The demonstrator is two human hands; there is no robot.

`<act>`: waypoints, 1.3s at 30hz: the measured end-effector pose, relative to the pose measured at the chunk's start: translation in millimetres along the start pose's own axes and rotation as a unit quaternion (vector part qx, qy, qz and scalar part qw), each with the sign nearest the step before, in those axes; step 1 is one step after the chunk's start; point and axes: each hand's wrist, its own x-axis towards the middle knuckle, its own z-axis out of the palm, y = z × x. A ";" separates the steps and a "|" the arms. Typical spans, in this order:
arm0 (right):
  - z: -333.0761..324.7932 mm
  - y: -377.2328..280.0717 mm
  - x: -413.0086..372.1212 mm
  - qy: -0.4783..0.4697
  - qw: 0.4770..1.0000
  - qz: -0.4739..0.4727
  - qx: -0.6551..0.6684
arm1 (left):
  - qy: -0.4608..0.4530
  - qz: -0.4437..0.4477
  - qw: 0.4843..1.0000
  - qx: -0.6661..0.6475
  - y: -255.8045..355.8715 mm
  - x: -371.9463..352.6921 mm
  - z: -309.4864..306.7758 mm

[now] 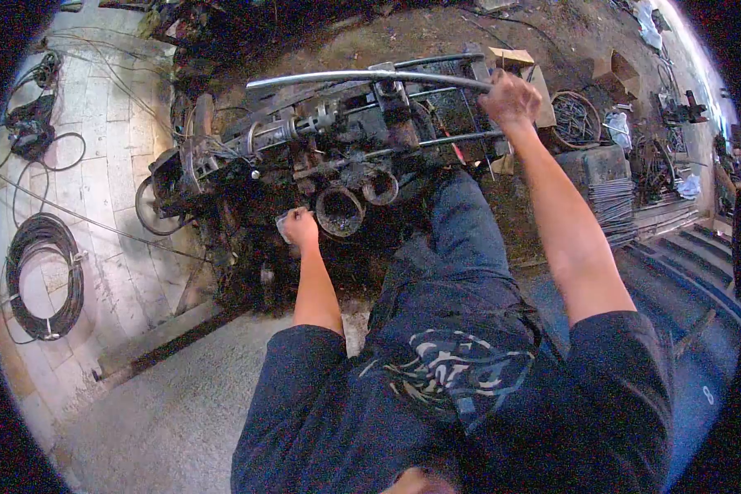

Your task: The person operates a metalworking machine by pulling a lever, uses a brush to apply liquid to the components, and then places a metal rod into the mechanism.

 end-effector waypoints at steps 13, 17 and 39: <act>2.4 -1.2 3.0 -0.039 0.999 0.030 0.010 | 0.032 0.010 0.998 -0.059 3.6 1.5 1.1; 16.5 2.8 2.0 0.052 0.999 0.000 0.017 | 0.019 -0.021 0.998 0.061 11.7 -1.4 -4.7; 8.1 -2.8 1.1 0.048 0.999 -0.008 -0.016 | 0.062 0.024 0.998 -0.005 0.7 5.0 4.7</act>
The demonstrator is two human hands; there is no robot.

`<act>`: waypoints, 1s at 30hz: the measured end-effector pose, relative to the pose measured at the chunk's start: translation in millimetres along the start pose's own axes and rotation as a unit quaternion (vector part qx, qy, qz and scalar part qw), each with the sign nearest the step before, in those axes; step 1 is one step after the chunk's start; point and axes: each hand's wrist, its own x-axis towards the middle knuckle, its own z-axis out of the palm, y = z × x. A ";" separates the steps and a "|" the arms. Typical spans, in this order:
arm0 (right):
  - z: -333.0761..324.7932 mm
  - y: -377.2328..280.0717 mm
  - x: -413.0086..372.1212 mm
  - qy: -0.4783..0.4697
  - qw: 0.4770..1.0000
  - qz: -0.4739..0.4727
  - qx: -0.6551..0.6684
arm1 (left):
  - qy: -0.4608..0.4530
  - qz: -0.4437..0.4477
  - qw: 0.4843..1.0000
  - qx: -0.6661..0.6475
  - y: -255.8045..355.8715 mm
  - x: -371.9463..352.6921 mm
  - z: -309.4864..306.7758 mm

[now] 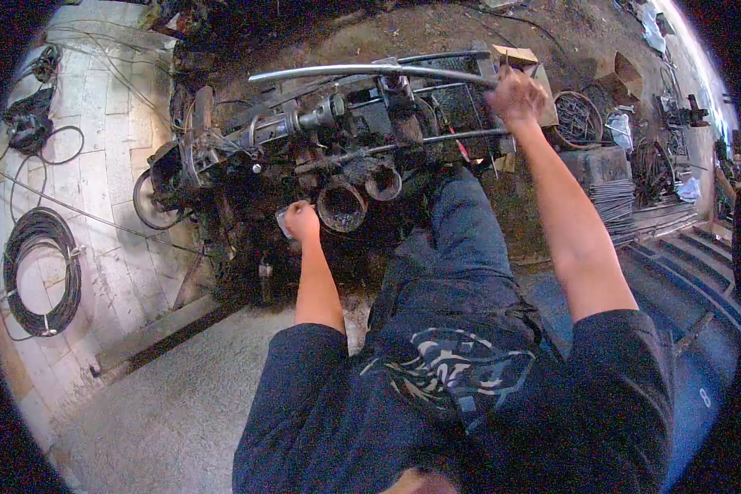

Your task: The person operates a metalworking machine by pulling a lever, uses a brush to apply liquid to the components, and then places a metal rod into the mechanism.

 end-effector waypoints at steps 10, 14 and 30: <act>0.7 -1.2 -1.0 -0.031 0.999 0.024 -0.004 | -0.017 -0.010 0.998 0.064 9.9 -5.7 -8.4; -6.1 -1.8 -2.4 -0.014 0.999 0.010 0.028 | -0.022 -0.027 0.999 0.025 -8.0 3.6 3.1; -6.5 -4.7 -3.2 -0.035 0.999 0.031 0.003 | -0.025 -0.004 1.000 0.018 10.6 -9.6 -9.4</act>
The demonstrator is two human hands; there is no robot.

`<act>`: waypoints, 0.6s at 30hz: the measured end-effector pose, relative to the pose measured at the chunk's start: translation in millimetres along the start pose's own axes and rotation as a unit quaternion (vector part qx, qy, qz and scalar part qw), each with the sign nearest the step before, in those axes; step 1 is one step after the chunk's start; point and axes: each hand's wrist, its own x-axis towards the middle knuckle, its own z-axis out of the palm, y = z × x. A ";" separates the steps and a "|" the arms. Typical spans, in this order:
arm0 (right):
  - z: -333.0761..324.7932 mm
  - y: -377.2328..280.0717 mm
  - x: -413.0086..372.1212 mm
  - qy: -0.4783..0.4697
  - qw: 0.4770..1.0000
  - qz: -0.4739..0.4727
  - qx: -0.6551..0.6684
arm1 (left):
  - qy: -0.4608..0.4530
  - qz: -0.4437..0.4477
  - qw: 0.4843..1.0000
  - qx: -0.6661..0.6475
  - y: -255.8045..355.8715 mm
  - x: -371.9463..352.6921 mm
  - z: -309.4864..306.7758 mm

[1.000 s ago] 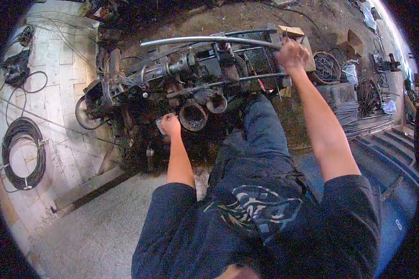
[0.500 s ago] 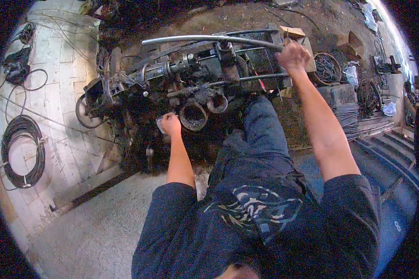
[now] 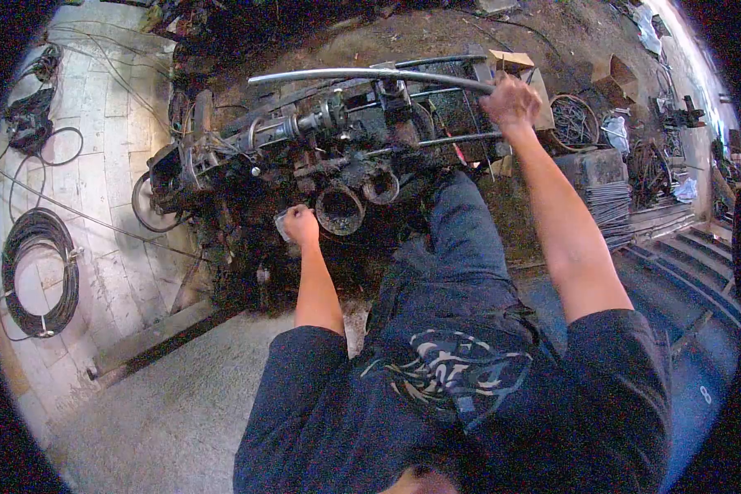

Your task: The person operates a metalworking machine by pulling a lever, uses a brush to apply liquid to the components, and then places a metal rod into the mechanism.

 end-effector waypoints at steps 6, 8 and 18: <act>9.5 5.1 2.0 0.028 0.999 -0.026 0.001 | 0.005 0.001 0.996 -0.086 -33.7 15.8 21.2; 9.0 4.0 3.1 0.026 0.999 -0.025 0.008 | 0.021 0.001 0.999 -0.050 -3.4 0.2 5.5; 5.0 0.5 0.9 0.005 1.000 -0.016 0.005 | 0.003 -0.047 0.999 -0.001 4.3 1.0 3.8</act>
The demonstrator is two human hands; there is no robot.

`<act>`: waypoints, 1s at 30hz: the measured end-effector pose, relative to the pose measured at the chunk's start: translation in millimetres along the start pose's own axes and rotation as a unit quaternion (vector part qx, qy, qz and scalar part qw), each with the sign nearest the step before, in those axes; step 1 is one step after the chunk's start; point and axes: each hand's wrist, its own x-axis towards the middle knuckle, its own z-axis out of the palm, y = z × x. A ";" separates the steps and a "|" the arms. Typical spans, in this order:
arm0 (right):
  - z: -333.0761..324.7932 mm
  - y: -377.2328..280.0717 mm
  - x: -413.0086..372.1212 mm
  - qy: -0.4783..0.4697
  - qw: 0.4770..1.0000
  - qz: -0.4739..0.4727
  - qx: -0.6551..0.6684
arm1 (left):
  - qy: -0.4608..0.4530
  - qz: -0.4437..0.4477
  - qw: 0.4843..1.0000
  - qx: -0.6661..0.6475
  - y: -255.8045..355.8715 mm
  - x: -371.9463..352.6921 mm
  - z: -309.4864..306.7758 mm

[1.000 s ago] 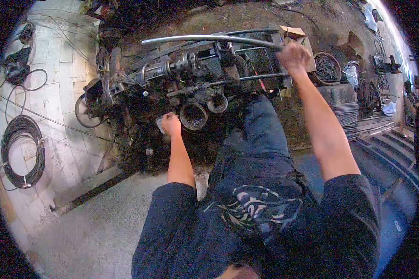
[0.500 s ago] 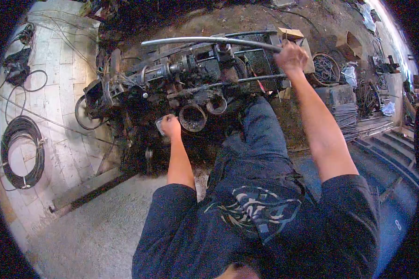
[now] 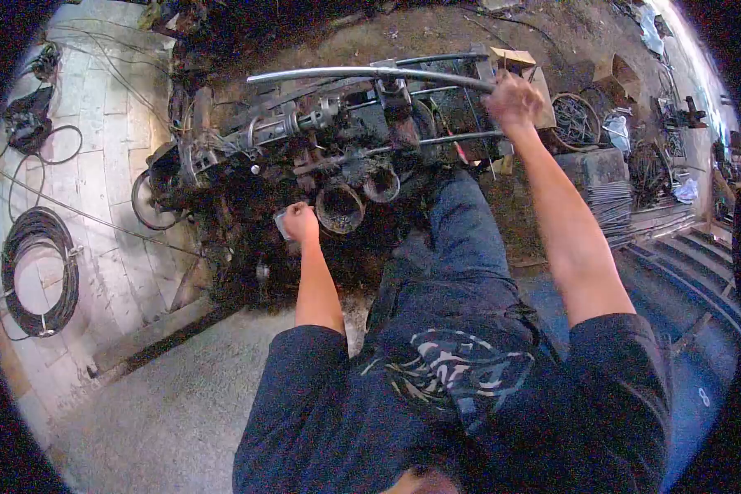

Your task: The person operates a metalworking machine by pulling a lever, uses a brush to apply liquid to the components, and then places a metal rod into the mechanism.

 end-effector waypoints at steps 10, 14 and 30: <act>-6.2 -3.2 0.0 -0.008 1.000 0.022 0.017 | 0.005 0.018 0.999 -0.036 -7.9 0.7 0.6; 1.1 -2.2 3.5 -0.013 1.000 0.025 -0.008 | 0.007 0.024 0.998 -0.055 -3.7 0.5 0.4; 0.5 -3.7 1.4 0.005 1.000 0.019 0.009 | -0.039 0.006 0.999 -0.018 -12.4 6.7 -0.2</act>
